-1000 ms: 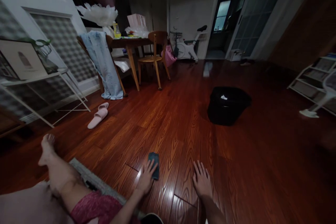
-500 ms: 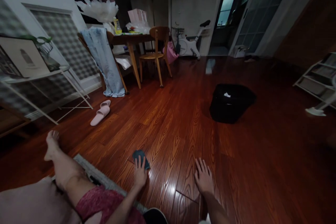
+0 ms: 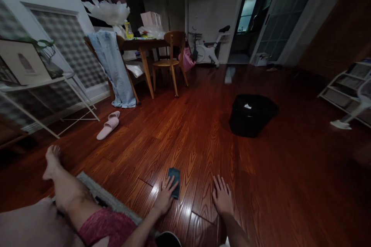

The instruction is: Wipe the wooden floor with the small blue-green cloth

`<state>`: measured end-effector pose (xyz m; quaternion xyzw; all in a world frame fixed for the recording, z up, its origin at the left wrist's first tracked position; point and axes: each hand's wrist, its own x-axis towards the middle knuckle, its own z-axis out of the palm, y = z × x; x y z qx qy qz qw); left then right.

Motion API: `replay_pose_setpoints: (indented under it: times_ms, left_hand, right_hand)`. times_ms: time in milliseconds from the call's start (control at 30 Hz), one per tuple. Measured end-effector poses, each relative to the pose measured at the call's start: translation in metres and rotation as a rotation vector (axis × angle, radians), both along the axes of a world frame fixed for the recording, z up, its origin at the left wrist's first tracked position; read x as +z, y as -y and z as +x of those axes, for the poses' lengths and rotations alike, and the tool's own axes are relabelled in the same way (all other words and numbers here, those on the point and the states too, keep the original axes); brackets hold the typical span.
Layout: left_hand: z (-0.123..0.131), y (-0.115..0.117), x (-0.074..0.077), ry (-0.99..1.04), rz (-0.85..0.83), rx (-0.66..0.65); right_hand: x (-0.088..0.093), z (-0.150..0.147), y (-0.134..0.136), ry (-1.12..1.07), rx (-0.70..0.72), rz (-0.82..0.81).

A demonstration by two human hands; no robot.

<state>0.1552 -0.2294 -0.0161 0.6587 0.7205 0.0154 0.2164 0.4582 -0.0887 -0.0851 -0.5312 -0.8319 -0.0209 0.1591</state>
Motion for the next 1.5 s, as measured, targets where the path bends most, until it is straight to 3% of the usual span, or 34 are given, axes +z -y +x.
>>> replay_pose_setpoints:
  times_ms: [133, 300, 367, 433, 567, 667, 800, 900, 967, 1067, 1267, 1500]
  left_hand:
    - [-0.040, 0.007, 0.004, -0.134, 0.030, 0.288]
    - [-0.087, 0.025, -0.012, -0.234, 0.112, 0.756]
    - [-0.092, 0.029, -0.019, -0.258, 0.119, 0.860]
    - [-0.088, 0.029, -0.021, -0.272, 0.116, 0.867]
    - [-0.052, 0.019, -0.015, -0.207, 0.097, 0.656]
    - [-0.013, 0.010, -0.012, -0.054, 0.071, 0.316]
    - [0.035, 0.006, -0.021, 0.149, 0.026, -0.134]
    - [0.051, 0.007, -0.027, 0.187, 0.011, -0.286]
    - [0.048, 0.006, -0.026, 0.166, 0.016, -0.321]
    - [0.027, 0.001, -0.013, 0.099, 0.034, -0.249]
    - [-0.051, 0.004, 0.018, -0.158, 0.025, 0.232]
    - [-0.170, 0.050, 0.012, -0.330, -0.013, 0.715]
  right_hand:
    - [0.000, -0.001, 0.001, -0.007, 0.001, 0.009]
    - [-0.001, -0.001, 0.001, -0.015, 0.001, 0.013]
    - [-0.002, 0.000, 0.001, -0.011, 0.003, 0.007]
    - [-0.002, 0.000, 0.001, -0.005, 0.004, -0.003]
    - [-0.001, 0.000, 0.001, 0.002, 0.001, -0.012]
    - [-0.001, 0.001, 0.000, 0.004, 0.004, -0.010]
    - [0.000, 0.001, 0.001, 0.006, 0.001, 0.000]
    - [0.000, 0.001, 0.002, 0.006, 0.009, 0.006]
    - [0.001, 0.001, 0.002, 0.004, 0.009, 0.004]
    - [0.001, 0.000, 0.002, -0.003, 0.001, -0.012]
    - [0.002, -0.001, 0.002, -0.010, -0.001, -0.018]
    - [-0.002, 0.002, 0.000, -0.022, 0.010, -0.018]
